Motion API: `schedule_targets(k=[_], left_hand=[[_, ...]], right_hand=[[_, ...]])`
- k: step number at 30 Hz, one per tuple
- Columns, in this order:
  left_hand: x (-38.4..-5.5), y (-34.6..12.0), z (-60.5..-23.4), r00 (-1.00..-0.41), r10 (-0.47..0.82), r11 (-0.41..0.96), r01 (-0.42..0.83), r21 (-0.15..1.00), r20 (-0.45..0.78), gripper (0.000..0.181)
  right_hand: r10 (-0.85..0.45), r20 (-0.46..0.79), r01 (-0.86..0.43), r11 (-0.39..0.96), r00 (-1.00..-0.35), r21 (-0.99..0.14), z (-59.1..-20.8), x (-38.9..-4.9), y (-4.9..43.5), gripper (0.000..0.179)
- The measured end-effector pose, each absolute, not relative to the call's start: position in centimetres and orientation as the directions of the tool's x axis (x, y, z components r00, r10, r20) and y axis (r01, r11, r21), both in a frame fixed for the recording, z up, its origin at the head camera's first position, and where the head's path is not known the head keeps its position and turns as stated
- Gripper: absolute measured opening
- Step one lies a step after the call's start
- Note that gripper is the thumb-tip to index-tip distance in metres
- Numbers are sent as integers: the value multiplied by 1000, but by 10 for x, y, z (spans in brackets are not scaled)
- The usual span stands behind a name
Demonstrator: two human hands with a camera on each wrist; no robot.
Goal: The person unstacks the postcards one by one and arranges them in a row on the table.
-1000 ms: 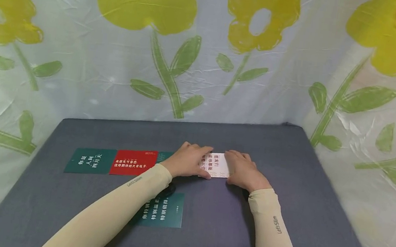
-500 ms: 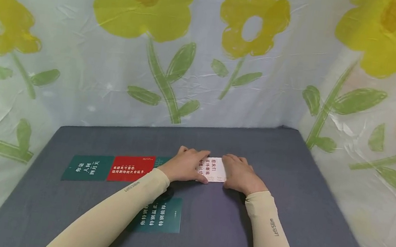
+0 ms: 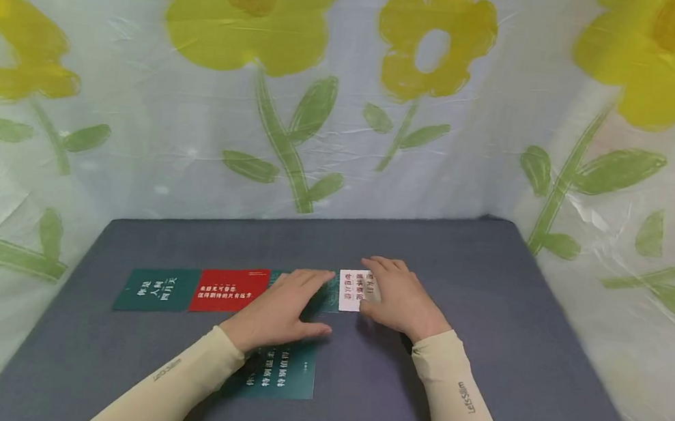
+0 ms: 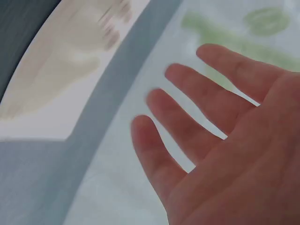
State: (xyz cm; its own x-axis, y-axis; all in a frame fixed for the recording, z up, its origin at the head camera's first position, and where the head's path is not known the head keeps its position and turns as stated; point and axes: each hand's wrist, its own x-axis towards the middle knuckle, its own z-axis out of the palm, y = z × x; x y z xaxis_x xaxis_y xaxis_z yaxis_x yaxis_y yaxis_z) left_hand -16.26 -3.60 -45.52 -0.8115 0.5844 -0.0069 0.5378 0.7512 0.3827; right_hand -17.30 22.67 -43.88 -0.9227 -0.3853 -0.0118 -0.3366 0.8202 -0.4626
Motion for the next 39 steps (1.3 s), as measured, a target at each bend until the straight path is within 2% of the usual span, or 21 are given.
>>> schedule_targets(k=[4,7,11,14,20,24,28,32,39], left_hand=[[-134,-73,-459,-808,589,758,535,374,-38,97],[-118,-98,-460,-817,572,764,500,408,-72,98],[-103,-122,-459,-826,552,766,450,459,-111,100],[-96,-133,-457,-827,544,773,430,466,-139,102],[-87,-140,-454,-810,554,786,432,442,-195,104],[-85,-138,-456,-794,569,786,450,424,-212,105],[-87,-136,-457,-801,556,801,446,399,-222,108],[-89,-136,-458,-816,536,808,422,411,-217,107],[-88,-136,-458,-830,513,817,395,420,-218,105]], right_hand=[[-466,37,-431,781,-884,-453,-430,-156,199,67],[-555,61,-527,743,-830,-412,-429,-139,176,65],[-652,-1,-599,697,-758,-395,-436,-116,151,70],[-674,-66,-603,697,-736,-388,-444,-105,140,82],[-676,-140,-599,716,-724,-359,-452,-98,126,104],[-667,-184,-592,733,-722,-334,-453,-93,123,109],[-640,-168,-585,760,-750,-282,-455,-90,121,112],[-621,-158,-573,776,-768,-264,-457,-91,120,109],[-623,-143,-573,771,-769,-279,-458,-93,119,93]])
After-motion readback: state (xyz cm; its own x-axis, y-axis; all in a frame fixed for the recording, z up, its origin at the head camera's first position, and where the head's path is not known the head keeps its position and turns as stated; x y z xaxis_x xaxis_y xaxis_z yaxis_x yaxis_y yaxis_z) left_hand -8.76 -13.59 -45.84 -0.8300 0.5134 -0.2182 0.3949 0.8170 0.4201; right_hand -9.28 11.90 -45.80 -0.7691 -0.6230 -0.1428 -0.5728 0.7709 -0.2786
